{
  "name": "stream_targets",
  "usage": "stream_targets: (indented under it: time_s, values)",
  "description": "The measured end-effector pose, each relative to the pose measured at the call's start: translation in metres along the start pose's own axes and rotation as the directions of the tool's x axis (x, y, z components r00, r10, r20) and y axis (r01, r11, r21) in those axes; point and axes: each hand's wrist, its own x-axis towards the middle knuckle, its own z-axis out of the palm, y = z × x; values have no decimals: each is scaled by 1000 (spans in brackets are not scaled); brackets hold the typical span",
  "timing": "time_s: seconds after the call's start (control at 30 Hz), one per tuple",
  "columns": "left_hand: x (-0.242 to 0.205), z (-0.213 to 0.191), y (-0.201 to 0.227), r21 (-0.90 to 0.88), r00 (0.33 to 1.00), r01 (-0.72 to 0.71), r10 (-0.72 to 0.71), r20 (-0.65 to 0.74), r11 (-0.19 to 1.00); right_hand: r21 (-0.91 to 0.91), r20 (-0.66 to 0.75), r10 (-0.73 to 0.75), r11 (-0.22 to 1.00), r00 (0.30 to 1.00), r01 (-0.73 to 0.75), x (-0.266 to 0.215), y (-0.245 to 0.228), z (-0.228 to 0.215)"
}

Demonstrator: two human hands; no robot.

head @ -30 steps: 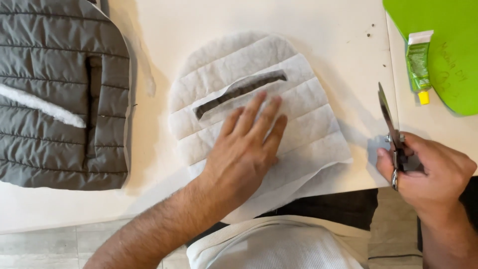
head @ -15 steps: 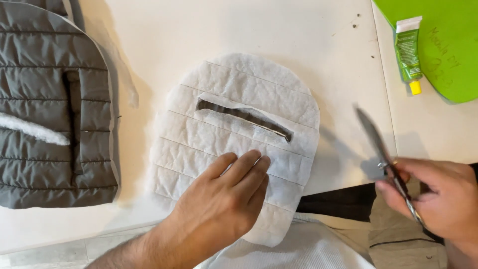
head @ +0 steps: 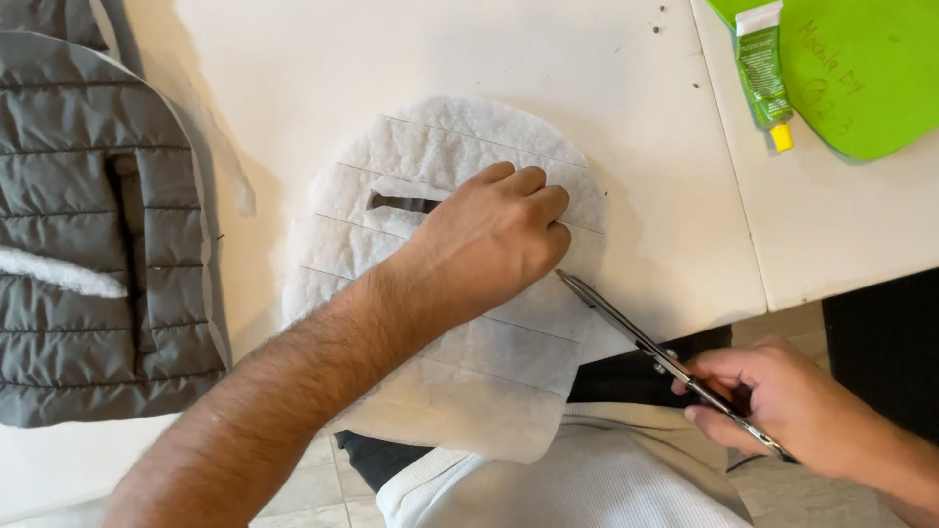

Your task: Cutting a precise opening in quilted fabric using scissors and then applying adhesive to the edges.

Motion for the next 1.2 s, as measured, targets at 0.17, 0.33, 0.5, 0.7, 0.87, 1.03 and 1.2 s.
stream_targets:
  time_s: [0.17,0.33,0.5,0.7,0.87,1.03,1.2]
  values:
    - [10,5,-7,-53,990,-12,19,139,999,-94,17,86,992,996,-84,1,-5,-2]
    - [24,-4,-14,-105,951,-16,47,307,994,-86,22,75,994,997,-72,2,-5,-3]
    - [21,-11,-23,-208,904,87,11,428,974,-142,-47,-93,986,995,86,0,3,-5]
    - [9,-3,-20,-170,945,154,-95,313,973,-455,-198,-287,874,937,172,-8,-5,-12]
    - [13,5,-15,-177,863,422,-334,379,889,-942,-223,-572,336,789,-23,1,-34,-25]
    - [12,-18,-5,-155,749,509,-347,565,846,-986,-87,-537,166,839,5,11,-33,-37]
    - [3,-25,-4,-184,707,543,-329,626,819,-997,-48,-516,75,855,-10,7,-25,-34]
